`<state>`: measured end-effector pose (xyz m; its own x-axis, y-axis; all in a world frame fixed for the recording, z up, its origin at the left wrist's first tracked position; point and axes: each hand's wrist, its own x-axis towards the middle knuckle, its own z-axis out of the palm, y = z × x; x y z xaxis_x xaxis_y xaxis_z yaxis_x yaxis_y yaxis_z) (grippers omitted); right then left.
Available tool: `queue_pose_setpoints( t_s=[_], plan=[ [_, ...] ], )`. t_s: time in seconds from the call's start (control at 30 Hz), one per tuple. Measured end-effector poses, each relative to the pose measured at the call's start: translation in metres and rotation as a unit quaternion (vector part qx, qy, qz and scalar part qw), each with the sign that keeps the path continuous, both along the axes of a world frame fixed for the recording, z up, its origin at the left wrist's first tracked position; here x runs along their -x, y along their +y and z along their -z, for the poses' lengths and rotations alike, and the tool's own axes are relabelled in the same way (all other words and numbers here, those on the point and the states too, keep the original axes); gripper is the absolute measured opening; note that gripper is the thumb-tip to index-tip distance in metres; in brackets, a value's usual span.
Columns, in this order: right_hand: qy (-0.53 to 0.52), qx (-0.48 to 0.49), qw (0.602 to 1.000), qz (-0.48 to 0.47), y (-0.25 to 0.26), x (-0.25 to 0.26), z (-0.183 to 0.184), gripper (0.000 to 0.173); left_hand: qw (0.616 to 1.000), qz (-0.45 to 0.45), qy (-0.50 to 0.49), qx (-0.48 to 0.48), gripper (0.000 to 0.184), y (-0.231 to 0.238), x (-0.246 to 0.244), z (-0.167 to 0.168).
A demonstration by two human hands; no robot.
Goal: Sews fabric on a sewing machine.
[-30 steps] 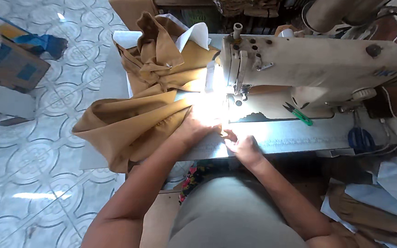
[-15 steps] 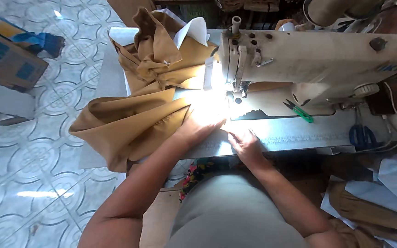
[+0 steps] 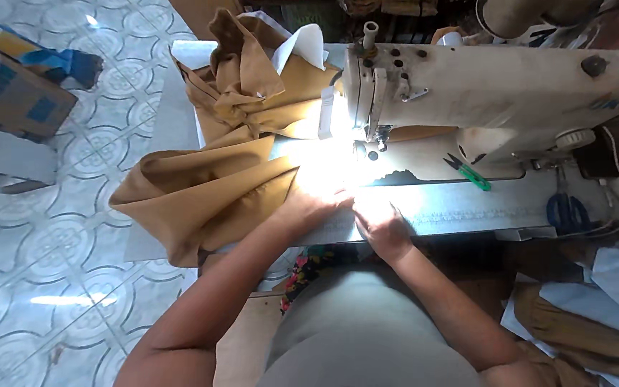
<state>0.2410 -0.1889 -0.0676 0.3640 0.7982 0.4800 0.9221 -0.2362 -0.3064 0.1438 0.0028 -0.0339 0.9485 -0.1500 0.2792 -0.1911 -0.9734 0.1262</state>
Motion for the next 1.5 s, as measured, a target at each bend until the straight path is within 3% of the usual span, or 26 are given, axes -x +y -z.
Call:
queue_pose_setpoints(
  t_s=[0.47,0.73,0.97,1.07,1.13,1.23,1.3,1.37,1.43,1.47,1.5],
  plan=[
    [-0.016,0.009,1.000,0.012,0.003,-0.012,-0.003,0.016,0.999,-0.030,0.041,0.017,0.033,-0.009,-0.010,-0.005],
    [-0.005,-0.066,0.998,-0.004,0.038,-0.042,0.000,0.014,0.996,-0.052,-0.020,0.069,0.026,0.012,-0.040,-0.011],
    [0.023,-0.066,0.998,0.000,0.047,-0.049,-0.005,0.014,0.997,-0.066,-0.027,0.031,0.026,0.018,-0.046,-0.005],
    [0.106,-0.028,0.991,0.081,0.042,-0.042,-0.016,0.018,0.987,-0.086,-0.081,0.106,0.026,0.020,-0.041,0.007],
    [0.174,0.019,0.976,0.128,0.041,-0.037,-0.025,0.019,0.971,-0.164,-0.038,0.171,0.022,0.021,-0.041,0.005],
    [0.219,0.031,0.967,0.124,0.047,-0.029,-0.030,0.020,0.936,-0.242,0.017,0.253,0.018,0.014,-0.043,-0.007],
    [0.259,0.012,0.959,0.115,0.052,-0.026,-0.033,0.020,0.926,-0.239,0.013,0.294,0.015,0.013,-0.044,-0.009],
    [0.306,-0.017,0.946,0.105,0.055,-0.027,-0.033,0.016,0.936,-0.197,-0.004,0.291,0.017,0.017,-0.041,-0.008],
    [0.424,-0.038,0.900,0.093,0.055,-0.027,-0.036,0.011,0.967,-0.127,-0.016,0.220,0.022,0.022,-0.032,-0.004],
    [0.525,-0.044,0.845,0.087,0.054,-0.025,-0.041,0.009,0.981,-0.087,-0.047,0.167,0.019,0.024,-0.027,-0.001],
    [0.638,-0.034,0.764,0.090,0.052,-0.021,-0.050,0.009,0.988,-0.064,-0.056,0.130,0.016,0.025,-0.023,0.000]
  ],
)
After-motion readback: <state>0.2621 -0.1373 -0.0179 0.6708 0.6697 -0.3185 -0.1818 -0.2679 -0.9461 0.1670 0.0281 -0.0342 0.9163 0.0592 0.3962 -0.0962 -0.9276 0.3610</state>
